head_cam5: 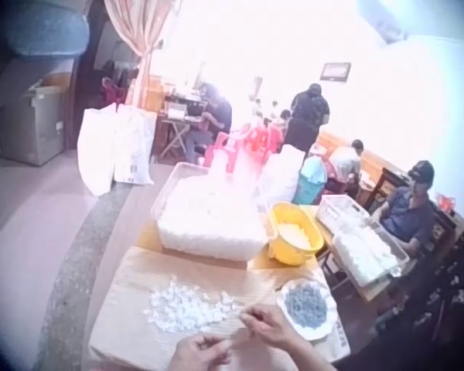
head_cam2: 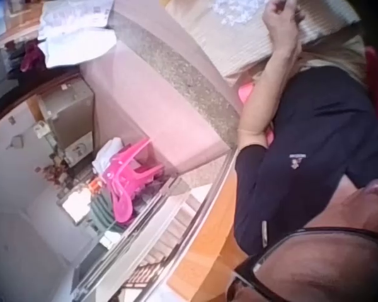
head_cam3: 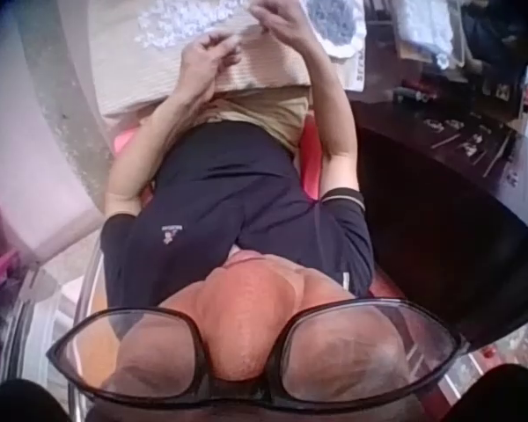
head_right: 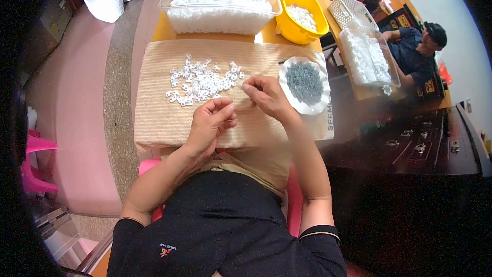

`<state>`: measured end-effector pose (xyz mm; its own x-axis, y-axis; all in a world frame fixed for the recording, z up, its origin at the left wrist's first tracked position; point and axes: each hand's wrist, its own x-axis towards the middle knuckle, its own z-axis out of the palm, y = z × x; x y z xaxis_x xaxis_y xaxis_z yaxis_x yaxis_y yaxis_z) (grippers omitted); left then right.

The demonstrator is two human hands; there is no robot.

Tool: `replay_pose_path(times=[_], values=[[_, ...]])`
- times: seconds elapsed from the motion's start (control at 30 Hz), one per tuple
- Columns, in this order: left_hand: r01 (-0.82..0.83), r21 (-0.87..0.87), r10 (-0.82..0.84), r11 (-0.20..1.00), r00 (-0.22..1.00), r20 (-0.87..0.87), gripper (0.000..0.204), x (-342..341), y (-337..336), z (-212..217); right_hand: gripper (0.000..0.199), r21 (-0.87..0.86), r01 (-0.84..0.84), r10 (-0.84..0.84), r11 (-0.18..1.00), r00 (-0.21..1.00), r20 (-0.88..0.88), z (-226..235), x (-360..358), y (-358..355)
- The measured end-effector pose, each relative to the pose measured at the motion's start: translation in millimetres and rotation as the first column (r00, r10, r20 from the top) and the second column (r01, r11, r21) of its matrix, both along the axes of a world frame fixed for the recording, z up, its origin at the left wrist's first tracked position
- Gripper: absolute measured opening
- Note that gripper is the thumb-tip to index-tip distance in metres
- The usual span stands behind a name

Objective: Manual assembly of small white plastic components by inserting metal pins.

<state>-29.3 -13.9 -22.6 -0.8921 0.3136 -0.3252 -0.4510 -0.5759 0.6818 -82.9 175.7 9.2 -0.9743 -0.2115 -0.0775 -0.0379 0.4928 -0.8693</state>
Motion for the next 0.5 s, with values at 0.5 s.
replay_pose_path(times=[0.5], values=[[0.009,0.043,-0.008,0.999,1.0,-0.013,0.011,-1,1,-3,0.023,-0.407,0.023,0.063,0.913,0.978,0.197,-2,42,-4]])
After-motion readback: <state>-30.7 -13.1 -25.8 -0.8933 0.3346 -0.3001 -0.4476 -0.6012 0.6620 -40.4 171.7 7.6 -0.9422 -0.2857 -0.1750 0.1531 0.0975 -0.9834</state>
